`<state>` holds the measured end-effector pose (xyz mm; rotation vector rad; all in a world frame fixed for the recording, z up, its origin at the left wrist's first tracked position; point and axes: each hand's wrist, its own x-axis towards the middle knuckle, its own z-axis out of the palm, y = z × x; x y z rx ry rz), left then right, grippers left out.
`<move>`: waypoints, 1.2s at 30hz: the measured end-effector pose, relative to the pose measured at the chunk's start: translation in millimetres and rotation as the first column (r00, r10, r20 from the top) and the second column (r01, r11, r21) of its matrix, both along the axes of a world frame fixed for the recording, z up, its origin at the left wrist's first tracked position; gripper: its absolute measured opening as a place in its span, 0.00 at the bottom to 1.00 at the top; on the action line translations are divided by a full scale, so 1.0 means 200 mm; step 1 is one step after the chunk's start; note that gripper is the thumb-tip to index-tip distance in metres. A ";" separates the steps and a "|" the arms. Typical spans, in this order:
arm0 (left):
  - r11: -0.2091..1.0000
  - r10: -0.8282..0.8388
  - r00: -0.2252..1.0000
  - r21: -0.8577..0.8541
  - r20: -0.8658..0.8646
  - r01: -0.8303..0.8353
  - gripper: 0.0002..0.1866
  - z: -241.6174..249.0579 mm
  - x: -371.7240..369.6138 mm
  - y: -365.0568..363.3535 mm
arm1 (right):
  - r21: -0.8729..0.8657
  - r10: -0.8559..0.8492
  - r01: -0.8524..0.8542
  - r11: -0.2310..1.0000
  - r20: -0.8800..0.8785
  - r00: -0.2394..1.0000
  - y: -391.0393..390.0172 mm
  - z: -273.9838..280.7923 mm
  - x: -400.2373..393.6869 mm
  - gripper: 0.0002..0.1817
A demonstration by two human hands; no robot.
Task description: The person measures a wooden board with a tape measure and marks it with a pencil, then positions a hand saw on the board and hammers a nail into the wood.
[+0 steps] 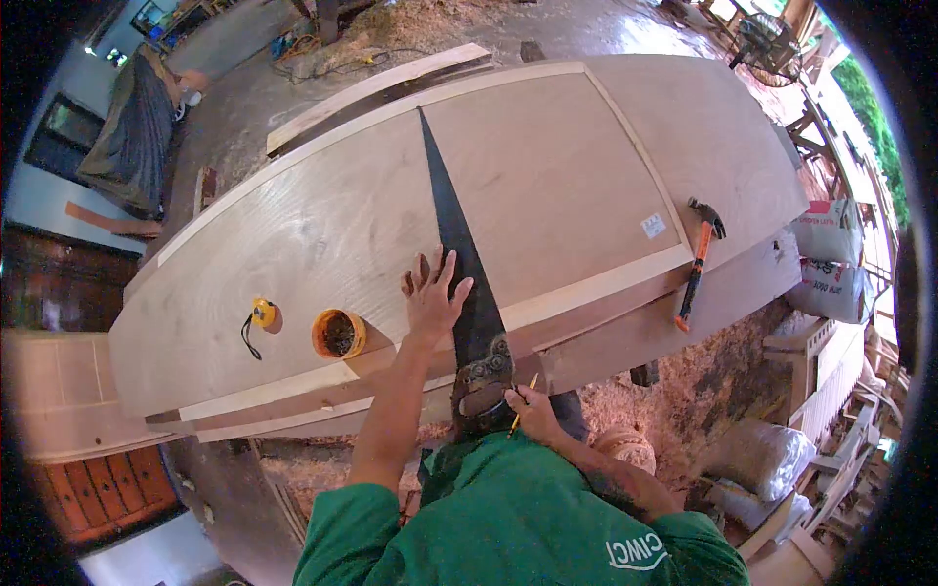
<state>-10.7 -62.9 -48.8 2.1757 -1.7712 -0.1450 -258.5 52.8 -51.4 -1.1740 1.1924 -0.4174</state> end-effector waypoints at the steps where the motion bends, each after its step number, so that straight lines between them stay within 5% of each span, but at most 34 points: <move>1: 1.000 0.007 1.000 0.008 -0.024 -0.007 0.32 -0.01 0.00 0.00 | 0.000 0.045 -0.045 0.999 -0.038 0.998 -0.01 0.00 -0.01 0.17; 8: 1.000 0.001 1.000 0.004 -0.013 -0.001 0.32 0.00 0.01 0.00 | -0.026 0.082 -0.085 0.996 -0.101 0.992 -0.01 0.07 0.01 0.23; 36: 1.000 0.011 0.999 -0.026 -0.031 -0.012 0.32 0.02 -0.01 0.00 | -0.072 0.099 -0.106 0.992 -0.092 0.991 -0.05 0.07 -0.01 0.20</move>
